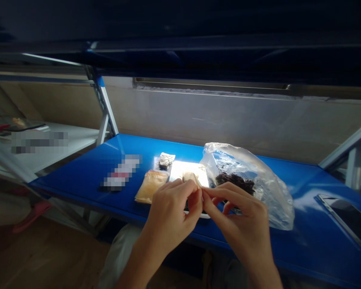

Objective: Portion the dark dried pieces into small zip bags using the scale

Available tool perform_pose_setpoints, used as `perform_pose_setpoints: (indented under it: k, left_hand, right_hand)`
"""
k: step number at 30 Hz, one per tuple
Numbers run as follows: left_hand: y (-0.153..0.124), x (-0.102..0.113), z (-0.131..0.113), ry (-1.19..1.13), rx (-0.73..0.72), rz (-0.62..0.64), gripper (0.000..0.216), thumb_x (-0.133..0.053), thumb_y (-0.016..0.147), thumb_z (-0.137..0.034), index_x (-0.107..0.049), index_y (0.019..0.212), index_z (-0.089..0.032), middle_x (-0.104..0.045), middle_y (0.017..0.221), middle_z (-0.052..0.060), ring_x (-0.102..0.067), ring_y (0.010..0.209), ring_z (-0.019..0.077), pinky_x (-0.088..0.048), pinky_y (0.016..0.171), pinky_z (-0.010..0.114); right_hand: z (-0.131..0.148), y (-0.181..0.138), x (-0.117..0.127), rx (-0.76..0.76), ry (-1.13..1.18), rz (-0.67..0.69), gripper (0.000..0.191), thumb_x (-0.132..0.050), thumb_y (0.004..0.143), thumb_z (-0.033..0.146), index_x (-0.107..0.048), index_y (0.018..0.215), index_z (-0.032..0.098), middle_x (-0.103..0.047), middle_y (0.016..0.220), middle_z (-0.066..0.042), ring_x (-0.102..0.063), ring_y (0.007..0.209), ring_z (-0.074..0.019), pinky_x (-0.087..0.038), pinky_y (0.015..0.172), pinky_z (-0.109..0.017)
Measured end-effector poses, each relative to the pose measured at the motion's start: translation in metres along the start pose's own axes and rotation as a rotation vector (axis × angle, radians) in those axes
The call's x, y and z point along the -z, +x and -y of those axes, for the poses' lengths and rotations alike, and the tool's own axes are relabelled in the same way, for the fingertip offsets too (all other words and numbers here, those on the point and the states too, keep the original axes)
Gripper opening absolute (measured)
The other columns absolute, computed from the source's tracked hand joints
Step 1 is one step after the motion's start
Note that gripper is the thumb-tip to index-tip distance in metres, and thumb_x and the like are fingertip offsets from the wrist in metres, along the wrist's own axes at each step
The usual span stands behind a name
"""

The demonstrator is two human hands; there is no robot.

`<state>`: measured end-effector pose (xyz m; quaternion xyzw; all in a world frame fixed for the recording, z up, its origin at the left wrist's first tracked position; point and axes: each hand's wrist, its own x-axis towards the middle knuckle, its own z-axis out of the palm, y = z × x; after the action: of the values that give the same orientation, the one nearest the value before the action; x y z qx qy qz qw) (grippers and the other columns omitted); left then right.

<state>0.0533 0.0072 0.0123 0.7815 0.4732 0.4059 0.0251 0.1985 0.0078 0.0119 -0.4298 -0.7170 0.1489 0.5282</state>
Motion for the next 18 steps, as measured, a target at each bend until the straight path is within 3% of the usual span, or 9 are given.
perform_pose_setpoints:
  k: [6, 10, 18]
  left_hand:
    - [0.000, -0.004, -0.004, -0.049, 0.037, -0.054, 0.026, -0.054, 0.074, -0.013, -0.038, 0.054, -0.018, -0.049, 0.051, -0.003, -0.048, 0.052, 0.0093, -0.034, 0.051, 0.021]
    - [-0.001, -0.007, -0.009, -0.127, 0.036, -0.075, 0.023, -0.053, 0.072, -0.012, -0.041, 0.053, -0.018, -0.049, 0.051, -0.004, -0.048, 0.050, 0.0081, -0.034, 0.048, 0.018]
    - [0.001, -0.004, 0.001, -0.016, -0.005, -0.196, 0.024, -0.055, 0.068, -0.010, -0.044, 0.048, -0.016, -0.048, 0.048, -0.003, -0.047, 0.054, 0.0089, -0.033, 0.049, 0.018]
  right_hand:
    - [-0.005, 0.001, -0.002, -0.021, -0.106, -0.060, 0.011, -0.065, 0.077, 0.019, -0.073, 0.069, 0.020, -0.065, 0.061, 0.000, -0.060, 0.050, -0.0104, -0.042, 0.040, -0.019]
    - [-0.010, 0.004, 0.003, -0.052, -0.089, -0.088, 0.010, -0.065, 0.076, 0.022, -0.073, 0.069, 0.021, -0.066, 0.062, 0.001, -0.060, 0.049, -0.0102, -0.042, 0.039, -0.018]
    - [-0.016, 0.007, 0.006, -0.152, -0.105, -0.165, 0.010, -0.065, 0.072, 0.023, -0.073, 0.067, 0.022, -0.066, 0.064, 0.001, -0.059, 0.048, -0.0098, -0.041, 0.040, -0.020]
